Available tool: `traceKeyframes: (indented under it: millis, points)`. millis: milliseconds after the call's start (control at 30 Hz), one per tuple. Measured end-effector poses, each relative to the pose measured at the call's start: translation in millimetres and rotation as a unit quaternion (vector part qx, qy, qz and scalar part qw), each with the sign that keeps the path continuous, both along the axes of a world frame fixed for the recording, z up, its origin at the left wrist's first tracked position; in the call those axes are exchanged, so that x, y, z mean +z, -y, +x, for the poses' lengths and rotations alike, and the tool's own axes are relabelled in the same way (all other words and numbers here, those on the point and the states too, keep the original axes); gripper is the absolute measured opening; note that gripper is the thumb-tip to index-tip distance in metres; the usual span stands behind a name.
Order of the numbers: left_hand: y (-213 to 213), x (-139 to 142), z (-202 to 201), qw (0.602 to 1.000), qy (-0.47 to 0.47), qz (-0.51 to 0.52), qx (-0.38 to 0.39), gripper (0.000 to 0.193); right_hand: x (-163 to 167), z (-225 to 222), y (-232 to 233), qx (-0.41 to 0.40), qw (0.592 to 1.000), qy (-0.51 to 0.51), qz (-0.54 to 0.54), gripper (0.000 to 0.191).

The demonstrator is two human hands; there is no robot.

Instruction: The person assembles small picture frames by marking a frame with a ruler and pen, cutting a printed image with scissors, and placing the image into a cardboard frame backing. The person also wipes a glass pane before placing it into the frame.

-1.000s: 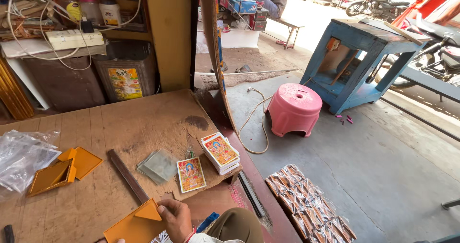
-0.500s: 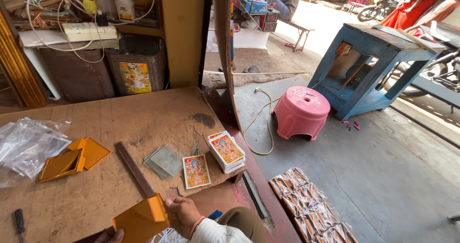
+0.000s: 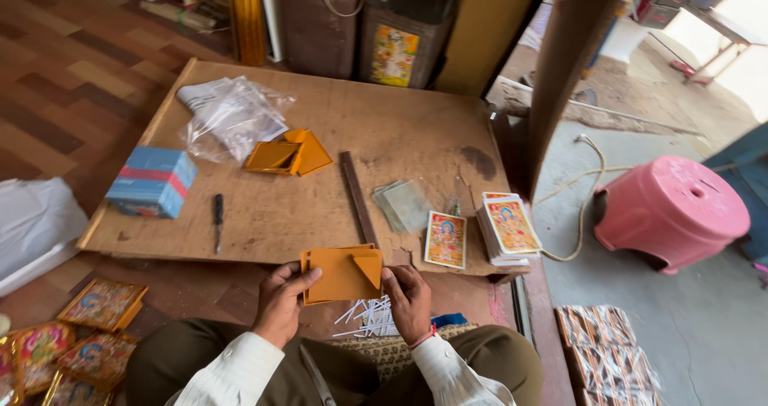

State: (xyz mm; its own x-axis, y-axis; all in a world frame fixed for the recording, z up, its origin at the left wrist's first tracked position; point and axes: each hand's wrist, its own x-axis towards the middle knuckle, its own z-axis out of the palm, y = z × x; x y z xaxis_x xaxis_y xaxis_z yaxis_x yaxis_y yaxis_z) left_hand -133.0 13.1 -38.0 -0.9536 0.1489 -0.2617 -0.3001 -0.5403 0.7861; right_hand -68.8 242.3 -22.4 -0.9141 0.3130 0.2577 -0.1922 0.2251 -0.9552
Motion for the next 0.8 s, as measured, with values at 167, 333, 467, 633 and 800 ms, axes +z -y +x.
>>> traceKeyframes:
  millis: [167, 333, 467, 633, 800]
  points:
    - [16.4, 0.5, -22.4, 1.0, -0.019, 0.016, 0.004, 0.022, -9.0, -21.0, 9.1, 0.071, 0.968, 0.146, -0.192, 0.025]
    - [30.4, -12.5, -60.5, 0.998, 0.024, 0.044, 0.022, 0.019, -9.9, -49.6, 5.7, 0.054, 0.962, 0.125, -0.237, 0.019]
    - [44.1, -33.3, -100.9, 0.994, 0.026, 0.002, 0.105, 0.018, 10.6, -109.3, -33.1, -0.022, 0.904, -0.072, 0.421, 0.011]
    - [46.7, -55.3, -143.7, 0.987, 0.009, -0.049, 0.153, 0.021, 33.4, -248.8, -73.2, -0.09, 0.944, 0.182, -0.259, 0.013]
    - [53.5, -64.7, -169.7, 0.949, -0.072, -0.235, 0.197, 0.038, 31.5, -323.0, -73.7, -0.125, 0.969, 0.186, -0.107, 0.022]
